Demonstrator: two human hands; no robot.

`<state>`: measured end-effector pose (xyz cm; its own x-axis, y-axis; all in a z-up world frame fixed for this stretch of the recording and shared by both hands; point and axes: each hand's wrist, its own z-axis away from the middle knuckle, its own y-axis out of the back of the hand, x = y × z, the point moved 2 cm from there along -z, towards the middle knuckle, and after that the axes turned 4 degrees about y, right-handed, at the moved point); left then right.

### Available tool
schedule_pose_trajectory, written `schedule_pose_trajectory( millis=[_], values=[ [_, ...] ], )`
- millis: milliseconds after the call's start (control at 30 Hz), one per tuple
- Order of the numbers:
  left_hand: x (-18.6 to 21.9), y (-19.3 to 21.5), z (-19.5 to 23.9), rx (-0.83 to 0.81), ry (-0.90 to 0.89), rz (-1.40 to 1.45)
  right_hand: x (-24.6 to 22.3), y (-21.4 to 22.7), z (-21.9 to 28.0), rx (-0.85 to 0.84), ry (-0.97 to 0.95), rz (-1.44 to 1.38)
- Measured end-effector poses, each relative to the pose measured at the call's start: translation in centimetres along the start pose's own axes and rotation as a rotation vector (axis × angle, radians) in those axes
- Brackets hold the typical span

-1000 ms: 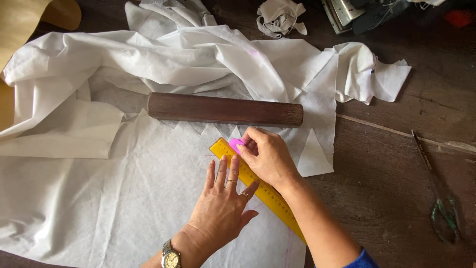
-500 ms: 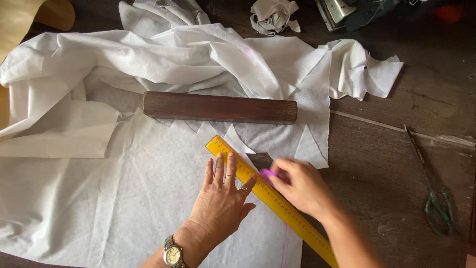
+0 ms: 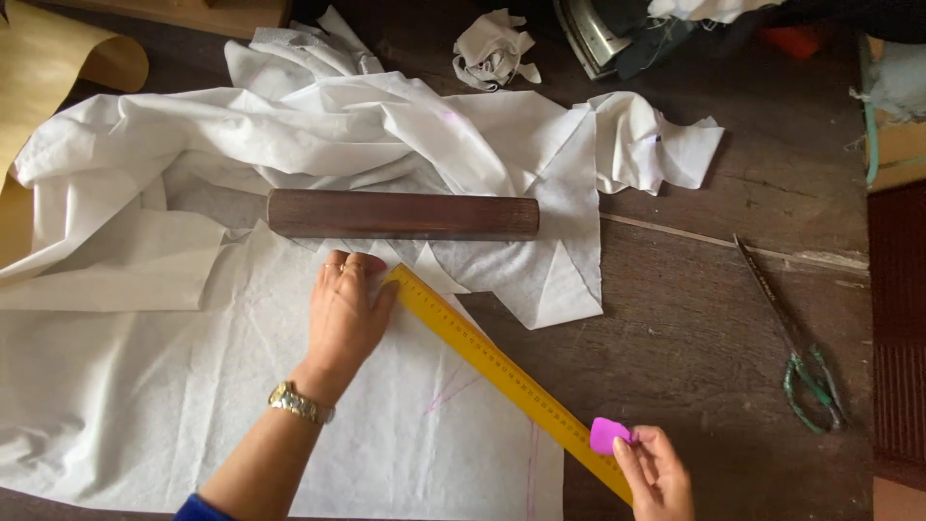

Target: Marking a pattern on white fabric with purple chalk and a yellow ruler, then cutting the piece out with large scissors.

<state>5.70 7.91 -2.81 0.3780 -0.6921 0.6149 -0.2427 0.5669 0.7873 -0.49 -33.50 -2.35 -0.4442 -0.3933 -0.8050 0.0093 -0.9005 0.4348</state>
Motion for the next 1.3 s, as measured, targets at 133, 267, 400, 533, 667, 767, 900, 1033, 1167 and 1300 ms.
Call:
schedule_pose_trajectory(
  millis=[133,267,400,533,667,767,900,1033,1167,1300],
  values=[
    [0.6,0.3,-1.0,-0.1,0.166,-0.032,1.7,0.2,-0.3,-0.013,0.123,-0.029],
    [1.4,0.9,-1.4,-0.164,0.296,0.025,-0.5,0.1,-0.1,-0.131,0.133,0.047],
    [4.5,3.9,0.3,-0.244,0.555,0.639,-0.5,0.0,-0.1,-0.19,0.185,-0.086],
    [3.3,4.6,2.3,-0.231,0.688,0.983,-0.9,1.2,-0.3,-0.284,0.218,-0.131],
    [0.6,5.7,4.7,-0.087,0.793,1.056,-1.5,2.2,0.1,-0.436,0.23,0.001],
    [-0.9,6.5,6.6,0.018,0.819,1.099,-1.2,2.5,0.3,-0.488,0.228,0.04],
    [-2.2,6.6,9.0,0.116,0.836,1.1,-2.3,2.0,0.2,-0.541,0.19,0.16],
    [-2.1,7.0,11.2,0.163,0.862,1.08,-2.6,1.7,-0.1,-0.568,0.248,0.15],
    [-1.2,7.7,13.0,0.116,0.853,1.015,-1.4,2.3,-1.5,-0.56,0.303,0.186],
    [-1.8,6.9,14.7,0.044,0.83,0.992,-1.1,2.9,-2.5,-0.594,0.324,0.138]
  ],
)
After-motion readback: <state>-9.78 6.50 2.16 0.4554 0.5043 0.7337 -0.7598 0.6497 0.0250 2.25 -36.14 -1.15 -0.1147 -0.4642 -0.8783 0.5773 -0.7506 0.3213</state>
